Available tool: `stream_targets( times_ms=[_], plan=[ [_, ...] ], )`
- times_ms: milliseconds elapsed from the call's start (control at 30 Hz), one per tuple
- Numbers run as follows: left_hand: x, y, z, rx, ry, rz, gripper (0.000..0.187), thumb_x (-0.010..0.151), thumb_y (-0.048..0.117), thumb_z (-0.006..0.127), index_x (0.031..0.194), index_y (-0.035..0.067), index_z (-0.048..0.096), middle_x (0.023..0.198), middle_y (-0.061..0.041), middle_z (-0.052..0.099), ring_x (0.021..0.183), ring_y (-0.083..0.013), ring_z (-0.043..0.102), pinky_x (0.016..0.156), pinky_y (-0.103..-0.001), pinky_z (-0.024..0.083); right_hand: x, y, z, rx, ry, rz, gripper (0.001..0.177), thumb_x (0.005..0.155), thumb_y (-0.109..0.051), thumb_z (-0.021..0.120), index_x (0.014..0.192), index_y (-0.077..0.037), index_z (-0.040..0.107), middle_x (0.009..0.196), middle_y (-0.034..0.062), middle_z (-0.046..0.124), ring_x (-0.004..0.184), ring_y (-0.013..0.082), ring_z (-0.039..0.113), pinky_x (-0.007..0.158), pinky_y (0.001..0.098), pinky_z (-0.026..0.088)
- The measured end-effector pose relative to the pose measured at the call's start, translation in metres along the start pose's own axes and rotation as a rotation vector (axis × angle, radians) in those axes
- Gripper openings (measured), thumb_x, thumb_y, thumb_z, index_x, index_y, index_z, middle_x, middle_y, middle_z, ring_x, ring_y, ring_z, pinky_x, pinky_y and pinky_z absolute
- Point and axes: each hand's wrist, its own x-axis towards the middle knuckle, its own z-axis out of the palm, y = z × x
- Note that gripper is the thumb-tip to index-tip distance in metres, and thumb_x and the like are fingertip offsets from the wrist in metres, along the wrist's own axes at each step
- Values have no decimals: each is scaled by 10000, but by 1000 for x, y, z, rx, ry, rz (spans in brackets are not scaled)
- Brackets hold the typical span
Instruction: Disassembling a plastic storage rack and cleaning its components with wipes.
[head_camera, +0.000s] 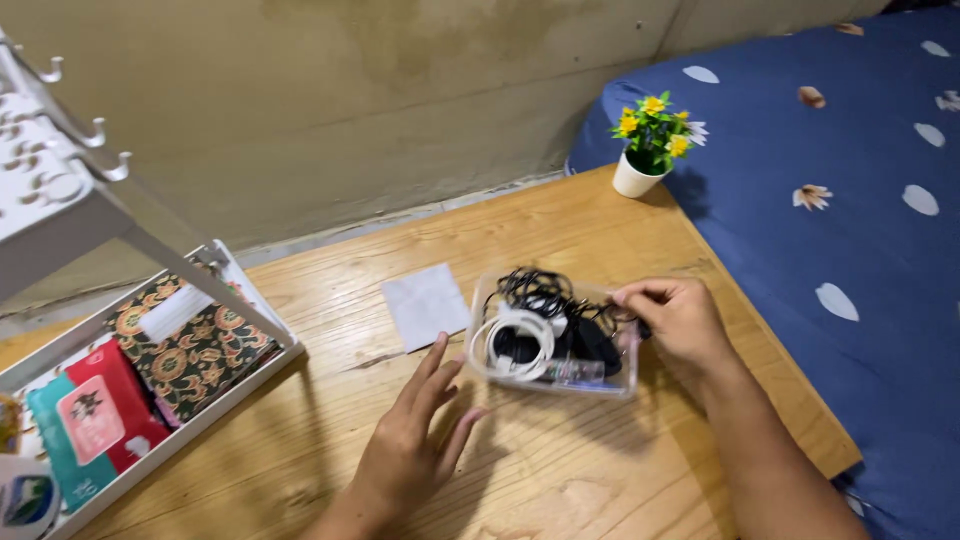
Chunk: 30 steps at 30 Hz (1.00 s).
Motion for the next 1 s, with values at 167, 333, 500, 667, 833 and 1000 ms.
stream_targets(
  times_ms=[167, 333, 500, 667, 833, 1000],
  plan=[
    [-7, -3, -18, 83, 94, 16, 504, 824, 82, 800, 1275, -44, 614, 1472, -245, 540, 1178, -355, 700, 901, -365, 615, 31, 26, -84, -227, 210, -206, 116, 939, -32, 683, 969, 21, 781, 824, 86, 753, 653, 169, 679, 602, 288, 568],
    [-30, -21, -44, 106, 259, -149, 477, 816, 27, 764, 1267, -32, 623, 1392, -225, 623, 1213, -328, 691, 923, -378, 571, 30, 28, -124, -146, 467, -342, 107, 998, -27, 695, 976, 21, 789, 862, 53, 759, 699, 119, 656, 615, 243, 534],
    [-95, -112, -72, -17, 306, -383, 471, 832, -22, 698, 1294, -43, 609, 1349, -248, 636, 1253, -335, 658, 971, -416, 573, 25, 26, -134, -90, 715, -174, 149, 1026, -65, 725, 952, 60, 758, 713, 126, 615, 513, 190, 621, 377, 310, 448],
    [-108, -118, -73, 51, 291, -465, 452, 847, -29, 690, 1290, -40, 600, 1329, -273, 629, 1274, -347, 635, 1000, -438, 579, 43, 39, -141, 72, 705, -286, 183, 996, -15, 706, 876, 122, 694, 790, 136, 691, 533, 172, 635, 443, 310, 587],
    [-117, -144, -82, 92, 364, -457, 428, 884, -16, 679, 1302, -33, 594, 1343, -279, 623, 1288, -344, 635, 1002, -428, 583, 51, 38, -136, 126, 718, -247, 178, 979, -13, 690, 883, 137, 683, 790, 146, 702, 535, 177, 668, 448, 305, 602],
    [-120, -157, -84, -86, 159, -430, 460, 898, -10, 631, 1356, -23, 594, 1411, -246, 599, 1326, -330, 598, 1014, -428, 555, 65, 47, -139, 133, 740, -175, 180, 978, -44, 712, 903, 117, 684, 769, 140, 695, 524, 196, 652, 463, 321, 596]
  ],
)
